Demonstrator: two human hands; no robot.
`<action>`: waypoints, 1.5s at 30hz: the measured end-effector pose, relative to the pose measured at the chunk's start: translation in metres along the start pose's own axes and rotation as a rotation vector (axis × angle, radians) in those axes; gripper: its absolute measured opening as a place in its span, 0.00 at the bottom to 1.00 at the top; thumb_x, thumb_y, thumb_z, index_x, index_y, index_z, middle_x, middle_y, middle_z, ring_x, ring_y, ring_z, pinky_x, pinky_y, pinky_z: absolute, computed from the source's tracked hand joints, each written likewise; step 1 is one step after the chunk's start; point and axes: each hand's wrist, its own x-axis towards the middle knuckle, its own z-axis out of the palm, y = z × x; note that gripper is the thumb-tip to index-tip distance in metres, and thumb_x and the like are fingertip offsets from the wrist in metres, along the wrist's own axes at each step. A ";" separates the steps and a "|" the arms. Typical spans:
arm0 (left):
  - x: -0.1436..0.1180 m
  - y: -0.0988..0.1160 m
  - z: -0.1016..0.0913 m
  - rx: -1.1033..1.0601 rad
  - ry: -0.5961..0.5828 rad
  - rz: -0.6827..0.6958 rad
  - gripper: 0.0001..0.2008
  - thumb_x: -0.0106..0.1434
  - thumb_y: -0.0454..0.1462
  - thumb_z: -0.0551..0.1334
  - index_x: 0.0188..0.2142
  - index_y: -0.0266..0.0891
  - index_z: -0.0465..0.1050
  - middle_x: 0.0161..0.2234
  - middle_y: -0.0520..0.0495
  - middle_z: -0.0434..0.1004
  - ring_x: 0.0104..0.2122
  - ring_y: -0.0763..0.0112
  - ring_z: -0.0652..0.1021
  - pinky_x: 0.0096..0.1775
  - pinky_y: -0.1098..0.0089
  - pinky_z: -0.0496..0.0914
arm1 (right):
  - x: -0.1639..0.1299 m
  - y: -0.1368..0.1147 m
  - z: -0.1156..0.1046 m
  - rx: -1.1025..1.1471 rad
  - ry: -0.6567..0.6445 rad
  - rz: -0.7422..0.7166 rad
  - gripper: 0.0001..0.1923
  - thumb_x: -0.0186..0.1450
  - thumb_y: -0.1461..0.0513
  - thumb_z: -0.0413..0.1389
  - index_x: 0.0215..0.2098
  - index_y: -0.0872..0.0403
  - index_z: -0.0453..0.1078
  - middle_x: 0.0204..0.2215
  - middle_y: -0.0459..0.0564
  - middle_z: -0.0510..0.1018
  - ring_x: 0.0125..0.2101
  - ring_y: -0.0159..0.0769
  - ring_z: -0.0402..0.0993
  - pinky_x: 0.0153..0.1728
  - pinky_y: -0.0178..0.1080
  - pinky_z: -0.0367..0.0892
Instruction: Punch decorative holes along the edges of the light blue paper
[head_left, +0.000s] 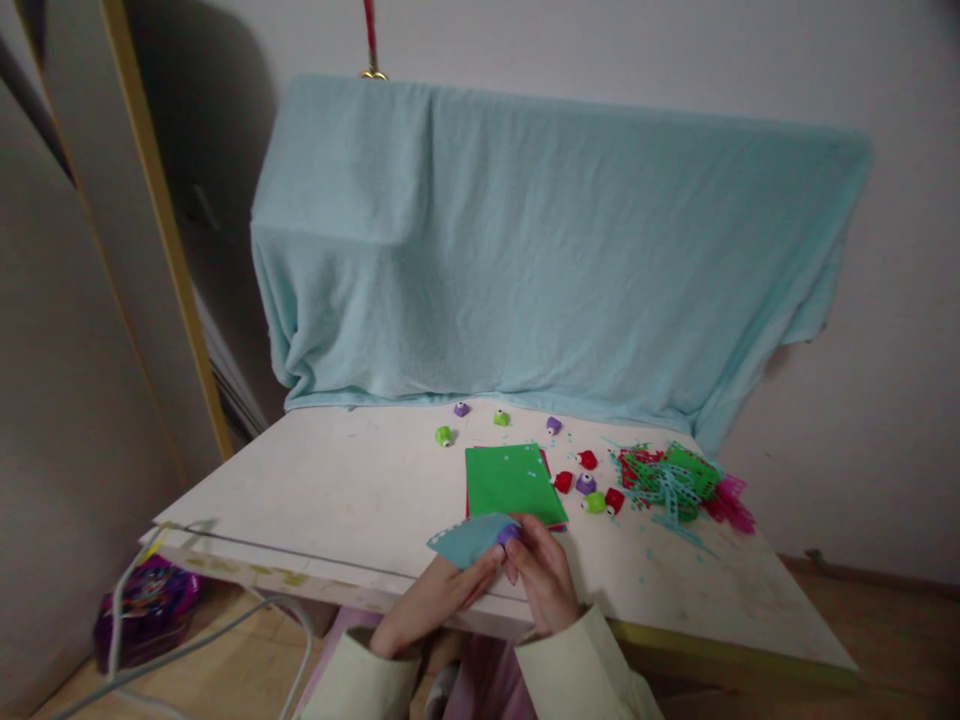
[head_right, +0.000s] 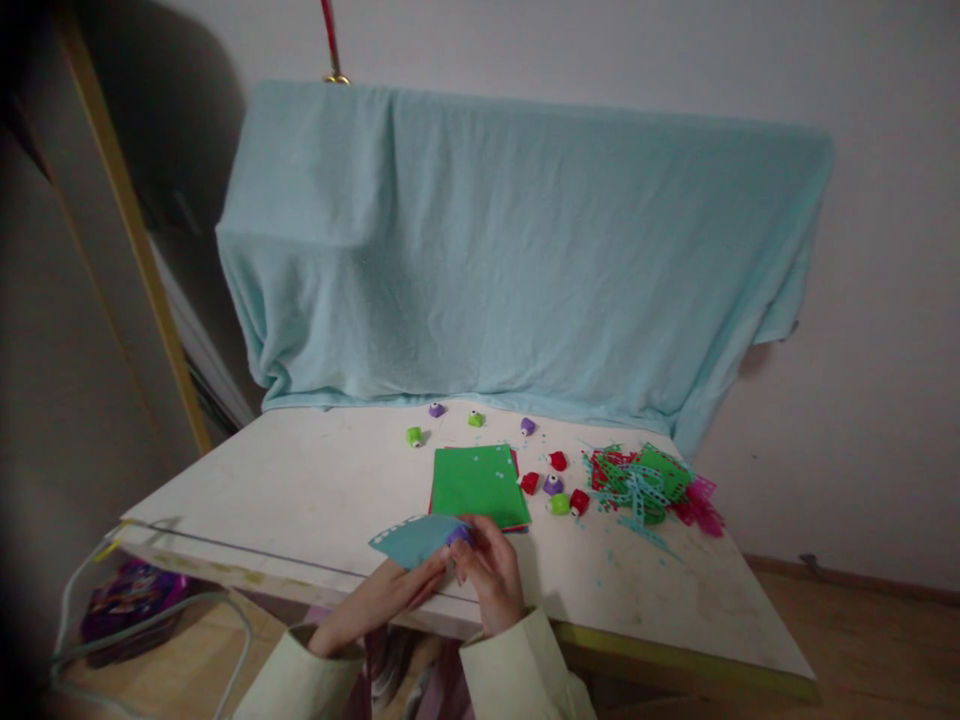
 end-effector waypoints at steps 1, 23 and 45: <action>0.000 0.001 0.000 -0.023 -0.027 -0.013 0.18 0.66 0.46 0.48 0.28 0.38 0.67 0.20 0.53 0.65 0.23 0.72 0.67 0.30 0.73 0.65 | 0.000 0.000 0.000 0.002 0.004 0.004 0.14 0.60 0.56 0.59 0.42 0.55 0.68 0.27 0.45 0.67 0.22 0.28 0.56 0.23 0.33 0.52; 0.003 -0.013 -0.004 -0.106 0.135 -0.142 0.17 0.64 0.46 0.53 0.33 0.35 0.70 0.27 0.49 0.72 0.31 0.67 0.71 0.35 0.70 0.65 | 0.005 0.007 -0.002 -0.186 0.036 0.015 0.10 0.58 0.58 0.61 0.32 0.55 0.69 0.22 0.42 0.67 0.23 0.28 0.59 0.22 0.31 0.58; 0.009 -0.018 -0.002 -0.037 0.043 0.067 0.16 0.68 0.42 0.47 0.31 0.36 0.67 0.24 0.51 0.68 0.25 0.73 0.67 0.30 0.74 0.63 | 0.006 0.001 0.002 -0.222 0.090 0.024 0.11 0.57 0.57 0.61 0.31 0.56 0.69 0.20 0.41 0.65 0.22 0.27 0.57 0.21 0.30 0.53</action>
